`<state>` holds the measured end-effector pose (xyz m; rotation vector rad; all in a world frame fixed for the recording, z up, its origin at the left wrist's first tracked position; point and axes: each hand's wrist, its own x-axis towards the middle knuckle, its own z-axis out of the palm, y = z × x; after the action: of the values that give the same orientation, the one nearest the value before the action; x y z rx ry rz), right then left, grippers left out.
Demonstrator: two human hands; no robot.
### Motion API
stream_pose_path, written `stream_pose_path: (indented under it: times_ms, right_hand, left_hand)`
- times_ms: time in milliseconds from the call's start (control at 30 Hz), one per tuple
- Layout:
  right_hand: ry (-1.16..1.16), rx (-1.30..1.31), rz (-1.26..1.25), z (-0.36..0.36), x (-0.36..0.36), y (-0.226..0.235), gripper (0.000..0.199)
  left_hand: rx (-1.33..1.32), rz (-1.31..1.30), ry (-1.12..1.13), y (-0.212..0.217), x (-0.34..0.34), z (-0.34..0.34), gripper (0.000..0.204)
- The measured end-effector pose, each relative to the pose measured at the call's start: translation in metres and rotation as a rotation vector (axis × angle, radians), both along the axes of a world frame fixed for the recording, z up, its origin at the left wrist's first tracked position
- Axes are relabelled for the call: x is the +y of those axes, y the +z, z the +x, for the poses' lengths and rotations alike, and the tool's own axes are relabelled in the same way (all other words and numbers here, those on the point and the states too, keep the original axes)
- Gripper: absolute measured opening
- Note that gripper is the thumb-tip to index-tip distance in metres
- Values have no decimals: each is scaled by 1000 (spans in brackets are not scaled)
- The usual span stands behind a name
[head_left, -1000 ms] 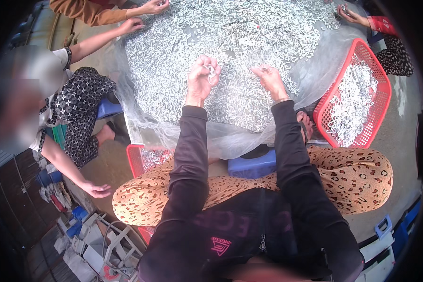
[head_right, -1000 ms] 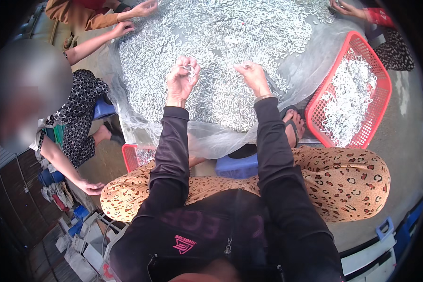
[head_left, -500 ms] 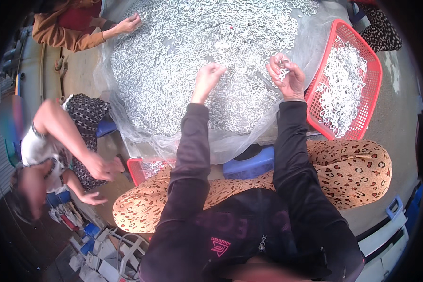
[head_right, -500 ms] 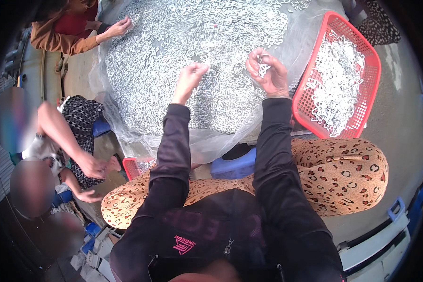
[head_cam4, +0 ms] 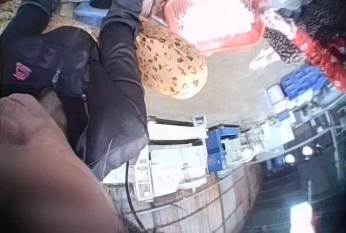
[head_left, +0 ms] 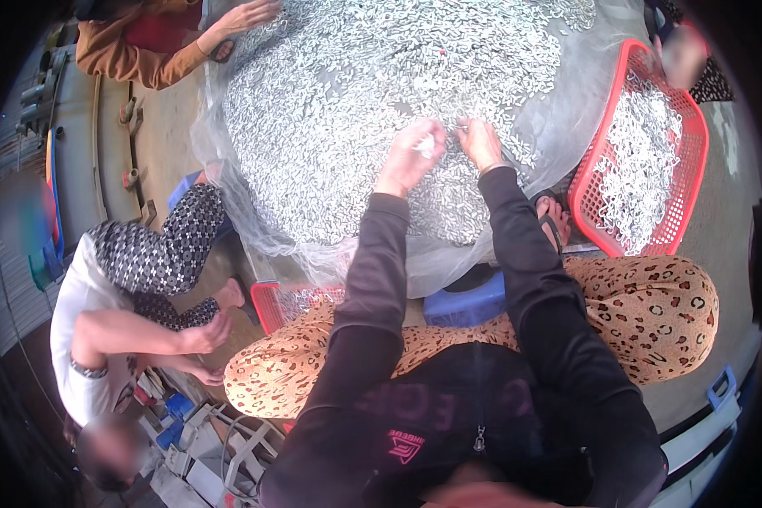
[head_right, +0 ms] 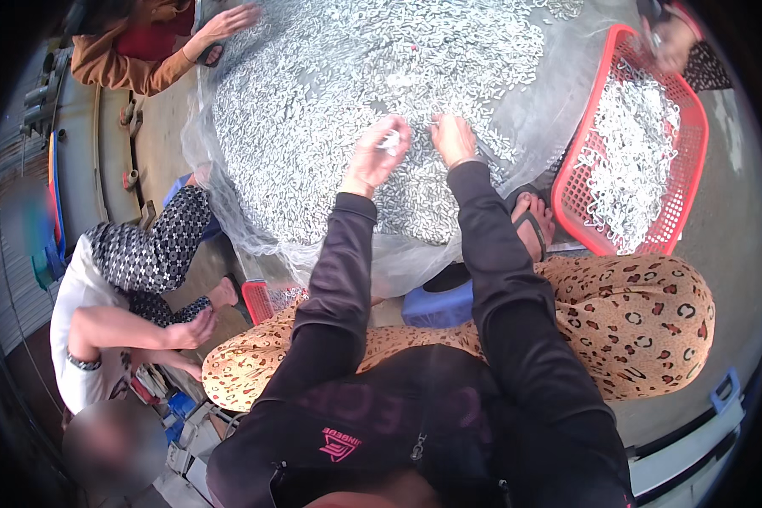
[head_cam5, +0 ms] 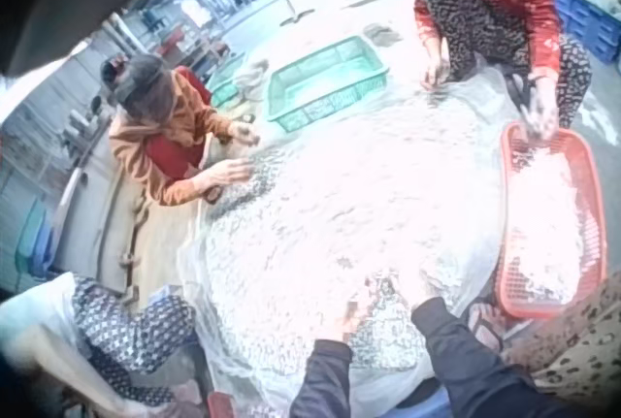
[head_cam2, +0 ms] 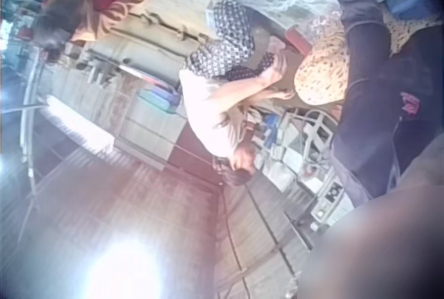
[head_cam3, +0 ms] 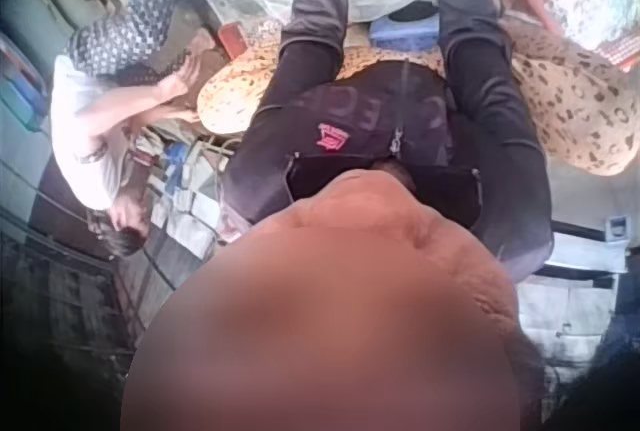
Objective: The person sits on a low stool and sorts small silver metal parts by hand from a large pile on a plastic sheet, placing selected pieces into a red basket. Other workers are also sorting nearby.
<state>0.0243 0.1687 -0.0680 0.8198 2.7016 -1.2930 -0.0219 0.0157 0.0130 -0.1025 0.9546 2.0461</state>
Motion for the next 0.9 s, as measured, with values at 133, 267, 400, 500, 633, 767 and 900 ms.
stream_pose_path:
  times_ms: [133,267,400,500,633,767,900]
  right_hand:
    - [-27,-69,-270,7,0,-10,27]
    - [-171,54,-371,8,13,-18,24]
    - [-294,60,-702,10,26,-1,25]
    - [-336,80,-1118,12,34,19,29]
    - [-346,208,-1850,11,43,39,34]
    - [-219,470,-2299,13,42,57,30]
    - [-61,539,-2016,15,49,89,29]
  left_hand:
    - [-402,-4,-25,-49,6,26,19]
    - [-567,-4,265,-87,-12,7,30]
    - [-617,194,486,-84,-51,-74,23]
    - [-278,-27,618,-56,-81,-102,20]
    - [214,-708,192,-33,-73,-70,29]
    - [922,-1138,-23,-49,-5,-8,29]
    - [1017,-1042,-184,-63,48,43,18]
